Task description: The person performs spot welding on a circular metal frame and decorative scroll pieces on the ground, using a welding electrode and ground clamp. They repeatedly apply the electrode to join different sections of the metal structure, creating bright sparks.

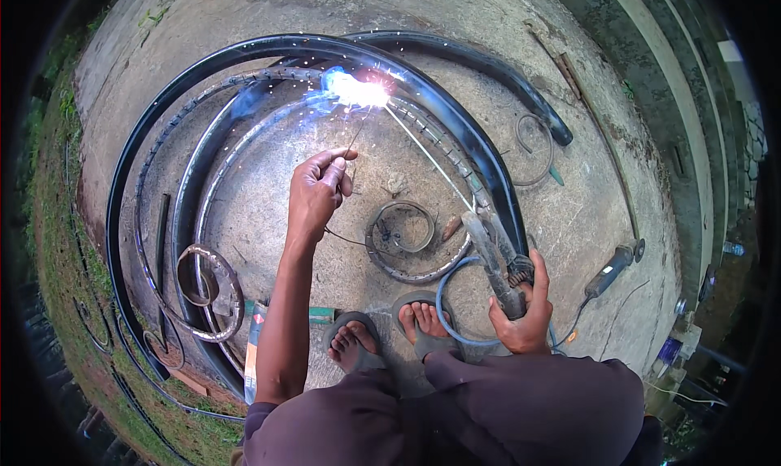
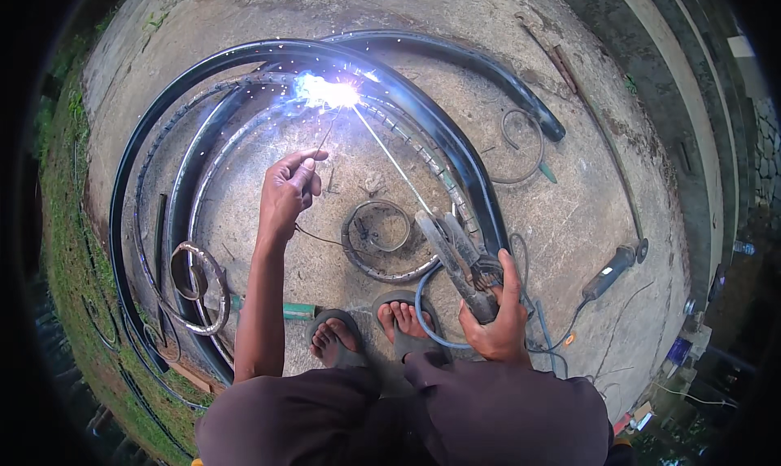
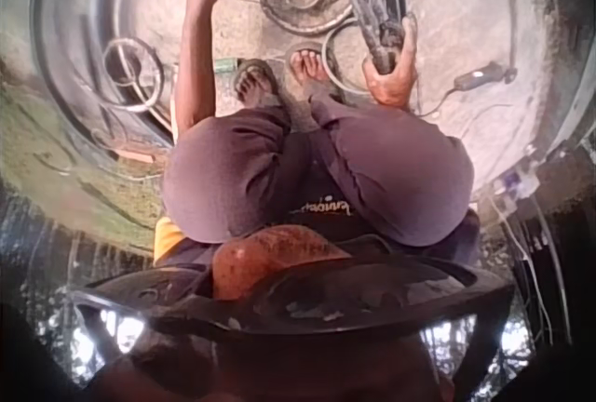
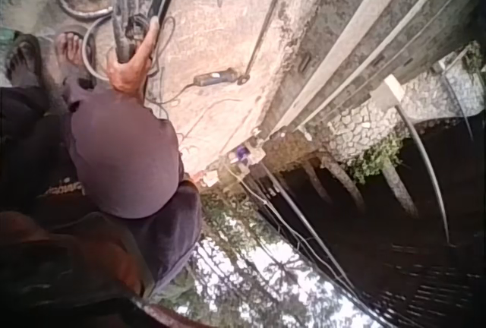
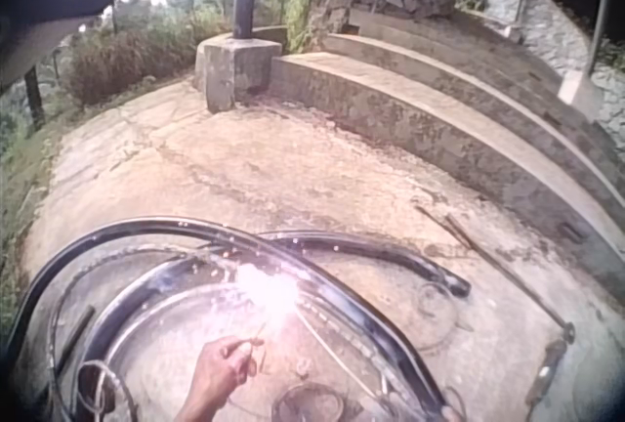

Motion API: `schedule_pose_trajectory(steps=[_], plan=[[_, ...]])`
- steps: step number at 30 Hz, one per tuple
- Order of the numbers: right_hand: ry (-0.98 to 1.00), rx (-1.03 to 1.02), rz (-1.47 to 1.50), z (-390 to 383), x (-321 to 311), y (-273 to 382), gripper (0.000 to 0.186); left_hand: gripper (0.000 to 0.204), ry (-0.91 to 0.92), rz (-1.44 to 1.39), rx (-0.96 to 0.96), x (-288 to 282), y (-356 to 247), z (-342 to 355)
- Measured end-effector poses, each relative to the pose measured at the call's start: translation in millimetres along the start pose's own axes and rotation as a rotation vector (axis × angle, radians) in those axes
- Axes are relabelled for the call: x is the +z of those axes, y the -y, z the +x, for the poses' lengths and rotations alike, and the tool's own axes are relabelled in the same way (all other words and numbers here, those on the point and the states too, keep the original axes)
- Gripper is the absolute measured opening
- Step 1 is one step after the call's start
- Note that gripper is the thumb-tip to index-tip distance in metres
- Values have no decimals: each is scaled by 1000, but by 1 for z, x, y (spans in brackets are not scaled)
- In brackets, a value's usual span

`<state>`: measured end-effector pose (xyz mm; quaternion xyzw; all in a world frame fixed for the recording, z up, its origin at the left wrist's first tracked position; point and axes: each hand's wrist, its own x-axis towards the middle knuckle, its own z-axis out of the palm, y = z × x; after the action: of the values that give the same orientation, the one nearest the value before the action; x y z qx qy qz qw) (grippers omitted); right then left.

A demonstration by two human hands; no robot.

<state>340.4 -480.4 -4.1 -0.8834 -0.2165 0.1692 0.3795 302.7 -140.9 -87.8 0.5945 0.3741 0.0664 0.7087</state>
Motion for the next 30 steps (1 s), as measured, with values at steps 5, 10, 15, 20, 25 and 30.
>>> schedule_pose_trajectory(steps=[5,10,15,20,25,30], plan=[[-25,-27,-11,0,2,0,92,25,-38,-5,19,2,0,1],[-74,-20,75,-5,-2,-5,94,27,3,8,31,1,3,4],[-45,-1,67,-2,2,-4,94,28,12,22,34,-3,5,5],[-16,3,8,-1,0,0,94,28,13,13,27,-1,1,3],[4,70,33,0,1,2,93,28,2,21,34,-1,0,4],[1,60,57,3,3,4,93,27,-10,43,31,-1,-1,3]])
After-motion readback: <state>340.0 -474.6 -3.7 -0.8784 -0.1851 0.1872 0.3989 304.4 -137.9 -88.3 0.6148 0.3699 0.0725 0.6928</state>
